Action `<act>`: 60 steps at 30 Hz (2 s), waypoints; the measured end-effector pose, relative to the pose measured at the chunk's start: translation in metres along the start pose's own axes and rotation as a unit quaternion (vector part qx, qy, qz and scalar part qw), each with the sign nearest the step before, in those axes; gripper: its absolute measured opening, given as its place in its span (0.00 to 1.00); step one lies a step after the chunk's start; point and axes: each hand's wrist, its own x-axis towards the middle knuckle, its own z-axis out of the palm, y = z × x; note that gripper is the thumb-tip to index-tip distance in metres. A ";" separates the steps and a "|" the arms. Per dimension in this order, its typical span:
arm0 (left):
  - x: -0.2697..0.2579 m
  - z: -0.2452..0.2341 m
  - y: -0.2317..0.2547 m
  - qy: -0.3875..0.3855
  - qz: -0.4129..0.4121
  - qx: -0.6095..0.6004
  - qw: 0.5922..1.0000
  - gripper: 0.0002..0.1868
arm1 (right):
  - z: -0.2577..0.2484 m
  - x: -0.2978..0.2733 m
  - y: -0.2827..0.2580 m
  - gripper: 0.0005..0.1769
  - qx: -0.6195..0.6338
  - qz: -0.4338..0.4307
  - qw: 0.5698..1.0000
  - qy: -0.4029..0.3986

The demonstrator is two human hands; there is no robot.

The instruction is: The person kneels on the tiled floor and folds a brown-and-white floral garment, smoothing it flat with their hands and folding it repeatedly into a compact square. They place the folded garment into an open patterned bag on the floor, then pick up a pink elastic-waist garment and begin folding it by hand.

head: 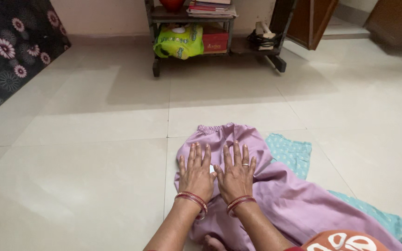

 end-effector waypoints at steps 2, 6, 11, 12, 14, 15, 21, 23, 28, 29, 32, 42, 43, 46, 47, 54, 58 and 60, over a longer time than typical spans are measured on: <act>0.000 0.002 0.000 0.004 0.003 0.000 1.000 0.42 | -0.002 -0.001 0.003 0.39 -0.002 0.012 1.000 -0.009; -0.003 0.002 0.002 -0.007 0.000 0.000 1.000 0.42 | -0.003 -0.003 0.007 0.40 -0.018 0.026 0.999 -0.029; -0.007 -0.002 0.005 -0.021 -0.005 0.004 1.000 0.43 | 0.000 -0.006 0.012 0.44 -0.046 0.079 0.990 -0.109; -0.008 -0.003 0.005 -0.020 -0.003 0.006 1.000 0.43 | 0.001 -0.006 0.013 0.44 -0.049 0.085 0.988 -0.120; -0.009 -0.003 0.005 -0.019 -0.001 0.009 1.000 0.43 | 0.003 -0.007 0.014 0.46 -0.056 0.098 0.983 -0.142; -0.010 -0.002 0.005 -0.020 -0.001 0.007 1.000 0.43 | 0.003 -0.008 0.014 0.47 -0.059 0.102 0.982 -0.150; -0.015 0.002 0.002 -0.024 0.003 0.013 1.000 0.43 | 0.005 -0.013 0.016 0.49 -0.096 0.127 0.966 -0.203; -0.016 0.003 0.001 -0.027 0.004 0.004 1.000 0.43 | 0.009 -0.019 0.022 0.49 -0.125 0.142 0.956 -0.223; -0.018 0.005 0.002 -0.050 -0.006 0.004 0.999 0.43 | 0.036 -0.028 0.056 0.33 -0.037 0.190 0.968 -0.162; -0.019 0.004 0.002 -0.052 -0.007 0.003 0.999 0.43 | 0.044 -0.028 0.062 0.28 -0.012 0.197 0.971 -0.134; -0.021 -0.002 0.004 -0.054 -0.006 0.010 0.998 0.44 | 0.060 -0.025 0.078 0.14 -0.014 0.170 0.981 -0.096; -0.026 -0.012 0.009 -0.116 -0.010 0.021 0.993 0.57 | 0.005 0.012 0.001 0.18 0.197 0.094 0.976 0.022; -0.025 -0.010 0.008 -0.089 0.004 0.036 0.995 0.57 | -0.006 0.015 -0.013 0.16 0.237 0.098 0.967 0.005; -0.021 -0.007 0.003 -0.099 -0.024 0.005 0.995 0.55 | -0.041 0.021 -0.049 0.18 0.325 0.043 0.945 -0.005; -0.019 -0.006 0.001 -0.118 -0.045 -0.018 0.992 0.54 | -0.051 0.022 -0.058 0.19 0.349 0.014 0.937 -0.002; -0.004 0.011 -0.023 0.015 -0.019 -0.087 0.996 0.35 | -0.089 0.018 -0.086 0.27 0.377 -0.056 0.924 -0.043; 0.010 0.017 -0.055 0.112 -0.040 -0.189 0.975 0.26 | -0.074 0.016 -0.076 0.32 0.304 -0.131 0.944 -0.009; 0.009 0.013 -0.067 0.136 -0.050 -0.218 0.965 0.21 | -0.058 0.011 -0.072 0.38 0.259 -0.153 0.954 0.002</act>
